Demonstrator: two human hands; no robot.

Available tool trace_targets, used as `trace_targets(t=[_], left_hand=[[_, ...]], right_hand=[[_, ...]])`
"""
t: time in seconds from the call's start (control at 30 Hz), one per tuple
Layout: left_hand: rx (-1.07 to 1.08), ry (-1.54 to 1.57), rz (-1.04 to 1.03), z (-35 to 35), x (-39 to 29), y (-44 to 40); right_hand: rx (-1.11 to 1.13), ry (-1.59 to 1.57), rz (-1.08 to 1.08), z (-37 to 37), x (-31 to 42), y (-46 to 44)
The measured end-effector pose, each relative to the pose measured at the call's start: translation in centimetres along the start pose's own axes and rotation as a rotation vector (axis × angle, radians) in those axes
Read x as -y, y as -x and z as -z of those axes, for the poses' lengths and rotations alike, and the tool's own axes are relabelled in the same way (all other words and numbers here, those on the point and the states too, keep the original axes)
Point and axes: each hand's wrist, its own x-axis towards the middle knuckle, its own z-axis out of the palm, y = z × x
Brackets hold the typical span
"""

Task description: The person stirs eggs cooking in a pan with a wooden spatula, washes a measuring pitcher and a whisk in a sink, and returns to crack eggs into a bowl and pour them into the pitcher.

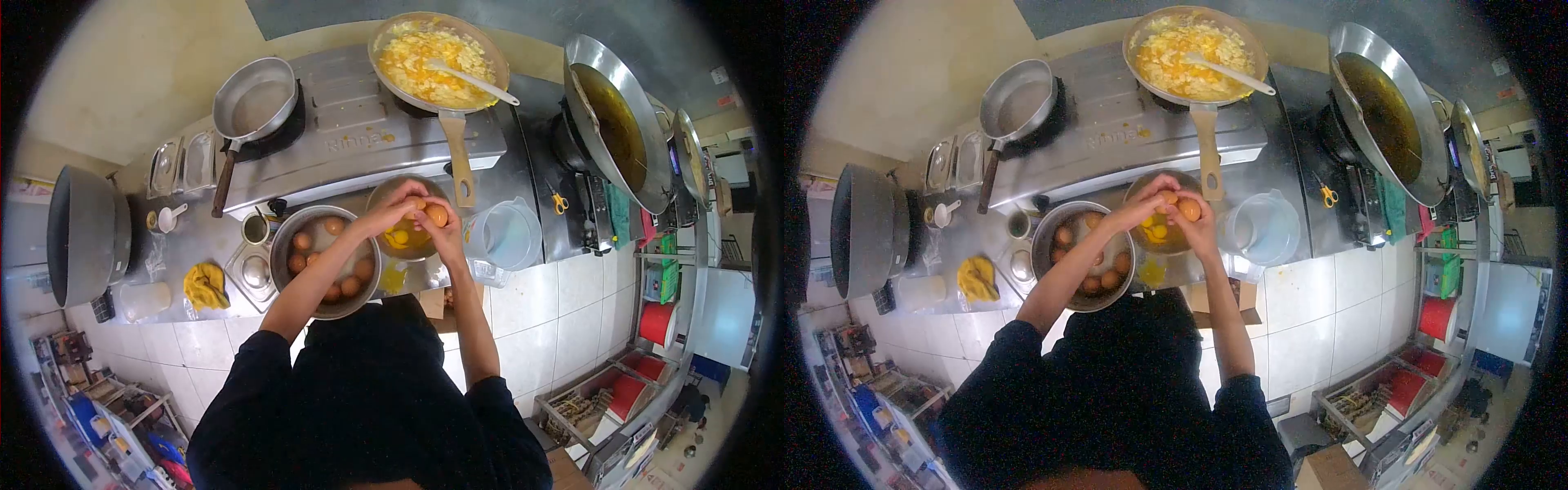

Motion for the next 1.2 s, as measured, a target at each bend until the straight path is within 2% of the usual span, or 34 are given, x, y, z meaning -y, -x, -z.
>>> trace_targets(t=[0.07,0.13,0.23,0.27,0.3,0.33,0.4,0.47,0.5,0.57,0.6,0.63,0.67,0.7,0.77,0.8,0.83,0.87,0.9,0.97,1.1,1.2], left_hand=[[0.046,-0.039,0.027,0.1,0.0,-0.2],[0.013,0.104,0.066,-0.2,-0.6,-0.9],[0.002,0.040,0.037,-0.7,-2.2,-1.0],[0.004,0.043,0.044,-0.7,-2.9,-0.8],[0.044,-0.098,0.010,-0.6,-3.7,-0.4],[0.087,-0.243,-0.030,-0.3,-4.0,-0.3],[0.102,-0.176,0.024,0.9,-3.9,0.6],[-0.033,-0.228,0.064,1.7,-4.2,2.0],[-0.028,-0.227,0.065,2.4,-4.0,2.6],[-0.113,-0.533,0.062,3.3,-3.1,3.5],[-0.104,-0.533,0.066,3.1,-3.5,3.7],[-0.089,-0.720,0.112,2.7,-4.2,3.8],[-0.072,-0.909,0.157,2.4,-4.5,3.8],[-0.059,-0.910,0.159,2.3,-3.4,3.6],[-0.003,-1.273,0.120,1.7,-0.7,2.7],[0.018,-1.272,0.115,1.4,-0.1,2.1],[0.121,-1.353,0.201,0.8,-0.2,1.1],[0.227,-1.435,0.287,0.2,-0.1,0.3],[0.247,-1.438,0.279,-0.2,0.1,-0.3],[0.254,-1.532,0.379,-0.8,0.8,-1.3],[0.275,-1.649,0.298,-0.8,2.5,-2.1],[0.369,-1.656,0.362,-1.3,2.3,-2.5]], right_hand=[[-0.025,0.003,0.025,-0.3,0.2,0.0],[-0.048,0.010,0.061,-0.3,0.9,-0.4],[-0.061,-0.092,-0.064,-0.2,1.3,0.1],[-0.062,-0.272,-0.145,0.1,0.8,0.3],[-0.062,-0.450,-0.228,0.4,0.4,0.7],[-0.064,-0.448,-0.229,0.6,0.4,1.1],[-0.087,-0.464,-0.247,0.8,0.3,3.0],[-0.127,-0.466,-0.220,0.7,0.8,5.5],[-0.163,-0.466,-0.192,0.6,1.0,7.1],[-0.206,-0.554,-0.224,1.4,1.1,10.8],[-0.245,-0.537,-0.211,2.1,0.6,12.9],[-0.286,-0.519,-0.199,2.9,0.2,15.0],[-0.363,-0.512,-0.182,3.3,0.1,17.0],[-0.442,-0.505,-0.165,3.7,0.1,19.0],[-0.603,-0.373,-0.245,5.7,-1.5,21.9],[-0.721,-0.264,-0.307,6.4,-2.1,22.9],[-0.742,-0.268,-0.304,8.0,-4.3,24.4],[-0.846,-0.170,-0.360,10.2,-8.0,26.2],[-0.944,-0.073,-0.420,11.9,-10.6,27.5],[-1.013,-0.130,-0.384,13.4,-12.5,28.8],[-1.110,-0.201,-0.340,13.0,-12.6,30.0],[-1.120,-0.239,-0.273,12.1,-12.8,30.9]])
